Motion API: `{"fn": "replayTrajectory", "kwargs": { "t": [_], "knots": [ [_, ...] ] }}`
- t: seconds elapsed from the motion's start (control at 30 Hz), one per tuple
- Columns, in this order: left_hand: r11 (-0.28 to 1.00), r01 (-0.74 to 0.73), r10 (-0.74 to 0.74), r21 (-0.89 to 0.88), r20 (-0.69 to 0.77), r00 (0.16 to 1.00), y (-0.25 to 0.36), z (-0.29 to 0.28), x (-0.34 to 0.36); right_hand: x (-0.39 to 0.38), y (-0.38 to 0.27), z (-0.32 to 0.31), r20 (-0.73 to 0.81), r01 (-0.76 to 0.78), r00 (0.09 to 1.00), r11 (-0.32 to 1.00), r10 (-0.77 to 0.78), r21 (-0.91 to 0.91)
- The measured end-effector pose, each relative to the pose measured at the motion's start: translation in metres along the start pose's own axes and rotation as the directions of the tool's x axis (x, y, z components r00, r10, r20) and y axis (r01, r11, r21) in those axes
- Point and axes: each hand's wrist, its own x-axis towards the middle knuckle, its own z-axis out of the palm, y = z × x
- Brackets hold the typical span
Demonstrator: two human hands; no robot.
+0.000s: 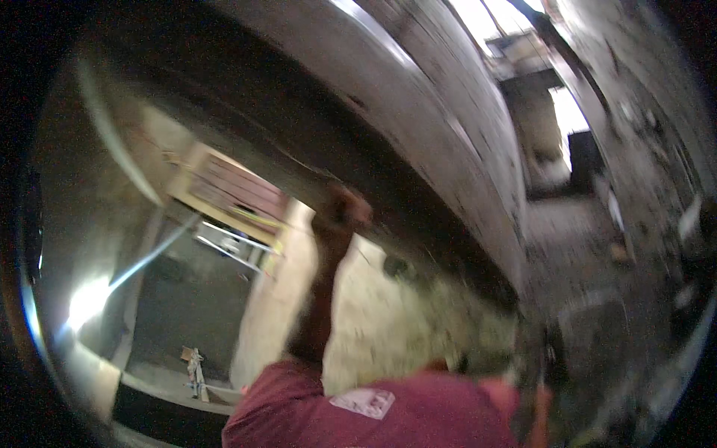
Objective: The person hammers an edge of a concrete wall, picks up a wooden board, hammers the board into a concrete structure, and then uses a tape measure and pencil to mark the concrete.
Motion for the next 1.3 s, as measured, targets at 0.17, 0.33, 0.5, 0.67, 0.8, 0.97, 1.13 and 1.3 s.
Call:
{"fn": "replayTrajectory", "kwargs": {
  "t": [0.17,0.33,0.5,0.67,0.8,0.97,1.13,1.3],
  "knots": [
    [0.989,-0.079,0.071,-0.123,-0.069,0.995,-0.019,-0.013,0.014,0.011,0.046,0.01,-0.131,0.072,0.986,0.967,-0.107,-0.244],
    [0.996,0.044,-0.035,0.077,-0.121,0.992,-0.013,-0.013,-0.011,-0.023,0.056,0.008,-0.089,-0.099,0.993,0.97,0.081,-0.221],
    [0.917,-0.024,0.047,0.399,-0.049,0.998,-0.008,-0.008,-0.014,-0.05,0.075,0.005,-0.132,-0.135,0.985,0.977,0.114,-0.163],
    [0.929,-0.149,0.139,0.338,0.054,0.989,-0.013,-0.009,0.006,-0.04,0.081,0.002,-0.141,-0.167,0.982,0.924,0.125,-0.345],
    [0.952,-0.059,0.009,0.3,0.165,0.986,-0.002,-0.034,0.015,-0.068,0.061,0.002,-0.109,-0.019,0.993,0.879,-0.037,-0.476],
    [0.812,-0.387,0.299,0.437,0.258,0.919,-0.008,-0.004,-0.018,-0.017,-0.045,0.007,-0.176,0.047,0.975,0.9,-0.136,-0.433],
    [0.687,-0.457,0.334,0.565,0.314,0.889,-0.002,-0.017,-0.033,-0.049,-0.119,0.019,-0.196,0.054,0.971,0.923,-0.137,-0.38],
    [0.616,-0.516,0.389,0.595,0.34,0.856,-0.012,-0.03,-0.033,-0.048,-0.143,0.026,-0.229,0.089,0.955,0.92,-0.187,-0.382]
  ]
}}
